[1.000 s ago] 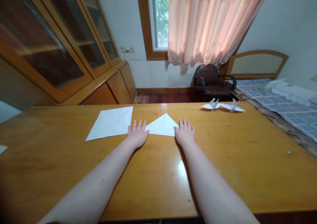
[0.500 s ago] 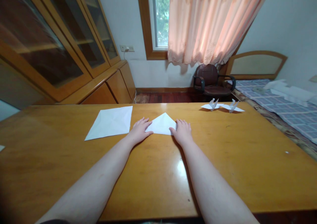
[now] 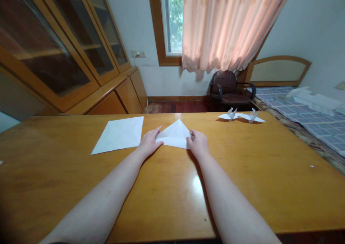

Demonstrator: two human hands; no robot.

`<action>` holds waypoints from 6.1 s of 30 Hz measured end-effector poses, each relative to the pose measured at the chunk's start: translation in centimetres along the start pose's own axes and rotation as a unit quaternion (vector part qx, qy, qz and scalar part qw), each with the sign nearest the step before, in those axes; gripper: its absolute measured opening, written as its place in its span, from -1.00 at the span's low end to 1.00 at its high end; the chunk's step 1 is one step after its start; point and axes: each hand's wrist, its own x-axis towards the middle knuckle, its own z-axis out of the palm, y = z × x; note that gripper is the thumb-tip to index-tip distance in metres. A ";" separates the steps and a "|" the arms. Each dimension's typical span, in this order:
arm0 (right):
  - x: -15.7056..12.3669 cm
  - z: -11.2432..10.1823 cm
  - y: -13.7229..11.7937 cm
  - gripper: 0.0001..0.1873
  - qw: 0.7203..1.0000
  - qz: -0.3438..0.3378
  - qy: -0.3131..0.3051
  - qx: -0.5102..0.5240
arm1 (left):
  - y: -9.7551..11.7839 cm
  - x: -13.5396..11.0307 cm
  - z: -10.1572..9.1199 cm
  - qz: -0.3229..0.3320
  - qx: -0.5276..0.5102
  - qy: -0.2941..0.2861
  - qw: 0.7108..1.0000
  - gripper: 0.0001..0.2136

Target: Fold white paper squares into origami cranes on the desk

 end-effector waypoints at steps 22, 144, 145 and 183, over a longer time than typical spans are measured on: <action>-0.3 0.3 0.0 -0.68 0.967 -0.020 -0.184 0.177 | -1.7 0.7 -0.1 0.054 -0.112 0.043 0.991 -0.69; -0.8 -0.3 -0.6 -0.51 0.956 -0.179 -0.232 0.026 | -0.6 0.3 -0.7 -0.177 0.101 -0.013 0.979 -0.69; -0.8 -0.2 -0.5 -0.51 0.956 -0.178 -0.231 0.027 | -0.6 0.3 -0.7 -0.174 0.095 -0.015 0.980 -0.68; -0.4 0.3 0.0 -0.65 0.970 -0.137 -0.200 0.012 | 0.3 -0.1 -1.5 -0.132 0.005 -0.061 0.989 -0.58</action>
